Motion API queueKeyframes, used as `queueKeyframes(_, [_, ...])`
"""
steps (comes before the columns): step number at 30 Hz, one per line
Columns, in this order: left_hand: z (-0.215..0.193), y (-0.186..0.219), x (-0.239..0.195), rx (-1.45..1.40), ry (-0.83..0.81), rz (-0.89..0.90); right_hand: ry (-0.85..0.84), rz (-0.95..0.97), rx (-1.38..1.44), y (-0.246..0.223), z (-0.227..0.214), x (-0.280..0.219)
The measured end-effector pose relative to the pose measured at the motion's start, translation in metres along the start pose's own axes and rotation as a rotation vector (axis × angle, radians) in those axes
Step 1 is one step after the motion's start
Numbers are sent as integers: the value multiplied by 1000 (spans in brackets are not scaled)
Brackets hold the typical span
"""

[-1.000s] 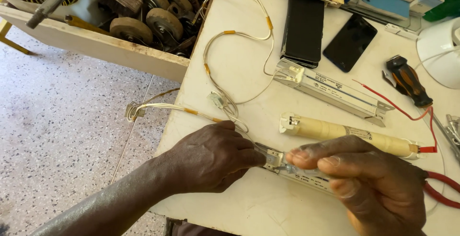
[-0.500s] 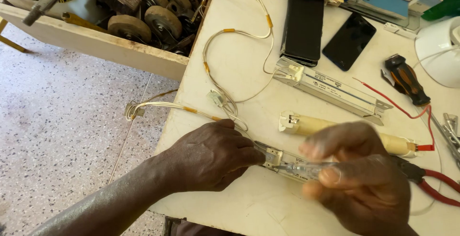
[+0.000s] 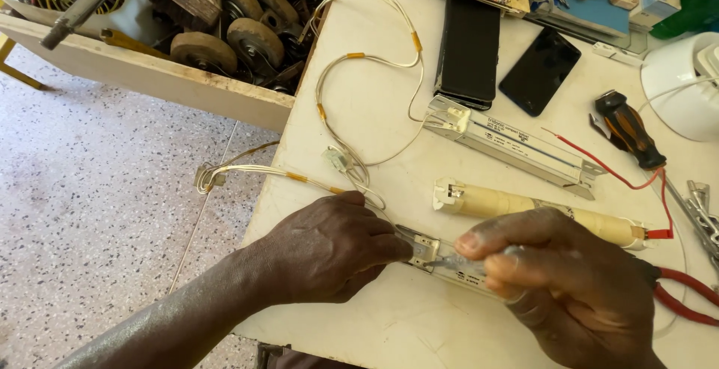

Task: Repairing electronic components by tightening terminals with a screwdriver and adjusting wires on a workbench.

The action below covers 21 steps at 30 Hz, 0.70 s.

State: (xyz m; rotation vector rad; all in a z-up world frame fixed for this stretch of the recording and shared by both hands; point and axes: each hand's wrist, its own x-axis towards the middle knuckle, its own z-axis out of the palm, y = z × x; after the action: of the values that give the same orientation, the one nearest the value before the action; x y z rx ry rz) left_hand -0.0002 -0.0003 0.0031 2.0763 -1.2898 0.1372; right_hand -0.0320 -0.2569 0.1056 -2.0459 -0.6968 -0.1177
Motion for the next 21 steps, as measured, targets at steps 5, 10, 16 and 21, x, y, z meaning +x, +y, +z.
queueKeyframes(5, [0,0,0,-13,-2,-10,66,-16,112,-7,15,-8])
queueKeyframes(10, [3,-1,-2,3,1,3,35,-118,47,8,11,-7])
queueKeyframes(16, [1,1,-3,46,27,-5,228,39,88,9,22,-9])
queueKeyframes(21, [1,6,-1,87,79,-16,246,-85,-7,22,26,-9])
